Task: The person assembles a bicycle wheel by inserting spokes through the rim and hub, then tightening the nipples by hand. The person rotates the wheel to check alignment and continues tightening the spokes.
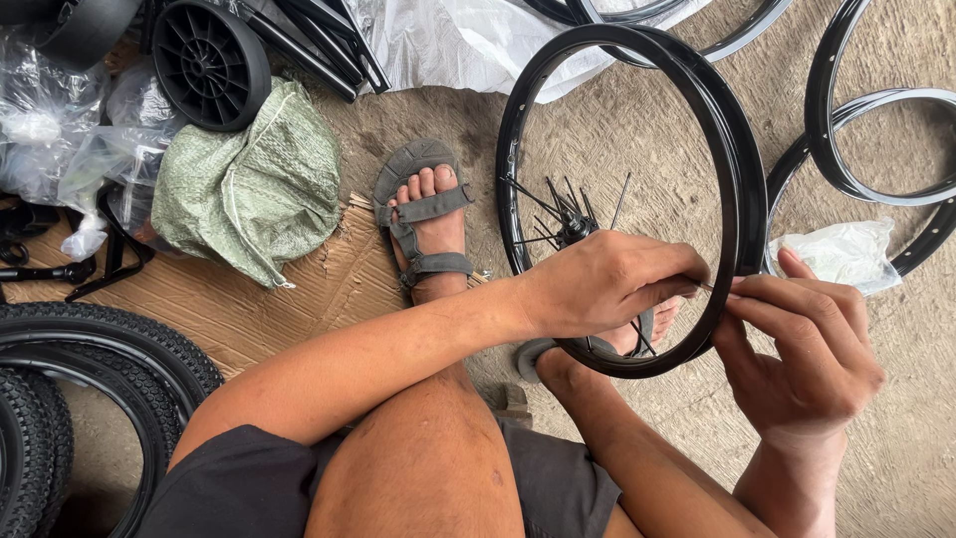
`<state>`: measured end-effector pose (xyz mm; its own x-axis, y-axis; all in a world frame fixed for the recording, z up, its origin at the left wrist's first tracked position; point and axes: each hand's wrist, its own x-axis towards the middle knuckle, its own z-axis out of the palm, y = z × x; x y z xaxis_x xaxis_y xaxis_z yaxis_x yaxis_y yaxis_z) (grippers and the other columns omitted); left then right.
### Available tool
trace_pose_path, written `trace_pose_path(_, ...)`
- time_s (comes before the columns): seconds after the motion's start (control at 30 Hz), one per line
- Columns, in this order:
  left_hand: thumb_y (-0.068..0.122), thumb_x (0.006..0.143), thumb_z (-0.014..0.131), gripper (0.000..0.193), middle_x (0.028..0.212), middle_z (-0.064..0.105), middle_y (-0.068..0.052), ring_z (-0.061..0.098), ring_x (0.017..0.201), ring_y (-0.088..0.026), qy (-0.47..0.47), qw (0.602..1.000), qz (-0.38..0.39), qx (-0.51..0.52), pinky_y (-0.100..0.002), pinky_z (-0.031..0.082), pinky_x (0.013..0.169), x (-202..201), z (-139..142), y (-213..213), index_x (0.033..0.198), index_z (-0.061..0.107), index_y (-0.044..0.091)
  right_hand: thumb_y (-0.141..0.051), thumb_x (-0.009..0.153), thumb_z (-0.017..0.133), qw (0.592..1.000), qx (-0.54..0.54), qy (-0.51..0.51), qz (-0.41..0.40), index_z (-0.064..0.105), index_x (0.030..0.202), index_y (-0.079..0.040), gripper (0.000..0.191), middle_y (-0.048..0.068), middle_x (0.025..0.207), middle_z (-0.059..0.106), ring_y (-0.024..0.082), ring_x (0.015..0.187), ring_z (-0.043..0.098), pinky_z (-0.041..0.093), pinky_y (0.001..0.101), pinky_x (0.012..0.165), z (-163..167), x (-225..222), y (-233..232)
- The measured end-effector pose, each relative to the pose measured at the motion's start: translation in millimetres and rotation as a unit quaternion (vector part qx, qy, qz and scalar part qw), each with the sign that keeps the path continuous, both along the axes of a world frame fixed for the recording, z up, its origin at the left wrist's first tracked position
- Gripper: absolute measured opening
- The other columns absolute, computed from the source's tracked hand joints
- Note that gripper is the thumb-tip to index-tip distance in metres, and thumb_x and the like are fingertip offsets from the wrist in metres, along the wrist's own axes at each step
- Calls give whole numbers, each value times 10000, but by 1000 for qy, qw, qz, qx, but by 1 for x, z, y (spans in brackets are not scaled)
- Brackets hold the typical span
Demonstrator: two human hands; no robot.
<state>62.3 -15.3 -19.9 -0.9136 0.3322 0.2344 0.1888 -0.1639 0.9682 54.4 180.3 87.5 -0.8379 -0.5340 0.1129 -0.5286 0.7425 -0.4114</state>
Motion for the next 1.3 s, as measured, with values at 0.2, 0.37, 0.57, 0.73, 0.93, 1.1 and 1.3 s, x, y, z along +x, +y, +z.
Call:
trace_pose_path(0.2,162,1039,649,192,1006,746,-86,776,917,-235,20,1000,14,-1,-326,621,794,1,-3,3,1193,605,56,63,868,853,1000,8,1,13,727,1010,-21,208,101,1068,747,220,1034,705,602,434,1098,1,-2,1)
trace_pose_path(0.37,181,1053,649,224,997,743,-71,782,896,-221,43,999,32,2,-300,632,753,3,-6,2,1218,551,66,51,868,860,1000,15,-4,15,729,1017,-26,213,99,1074,750,217,1048,711,599,434,1111,2,-2,-1)
trace_pose_path(0.57,134,1011,689,285,842,690,-68,742,767,-226,78,994,10,-73,-335,577,636,5,-5,-3,1206,498,50,41,870,861,1000,13,-11,10,739,1028,-34,213,99,1086,752,214,1047,712,592,437,1123,6,-1,-7)
trace_pose_path(0.73,89,954,704,338,834,675,-76,727,741,-227,99,992,19,-77,-339,566,613,5,-2,-5,1207,486,46,26,819,874,998,33,-34,33,749,987,-42,220,103,1037,751,216,1017,710,597,444,1081,15,-9,-5)
trace_pose_path(0.93,59,974,690,308,817,665,-58,724,752,-214,103,991,35,-77,-334,580,639,2,0,-4,1209,490,63,65,837,856,999,-11,-50,12,729,1057,19,258,197,1137,611,222,1031,698,627,316,919,14,-10,-8)
trace_pose_path(1.1,1,884,691,395,770,642,-60,723,751,-232,89,992,15,-84,-348,567,619,0,2,-7,1220,487,47,74,877,840,998,0,-70,5,744,1099,25,246,166,1180,593,187,1021,711,627,229,823,17,-9,-10)
trace_pose_path(1.3,7,894,705,427,825,668,-74,725,760,-243,109,991,18,-76,-355,563,619,1,4,-9,1252,474,39,68,857,858,998,6,-65,2,761,1063,23,233,144,1125,607,180,947,709,617,233,801,17,-9,-10)
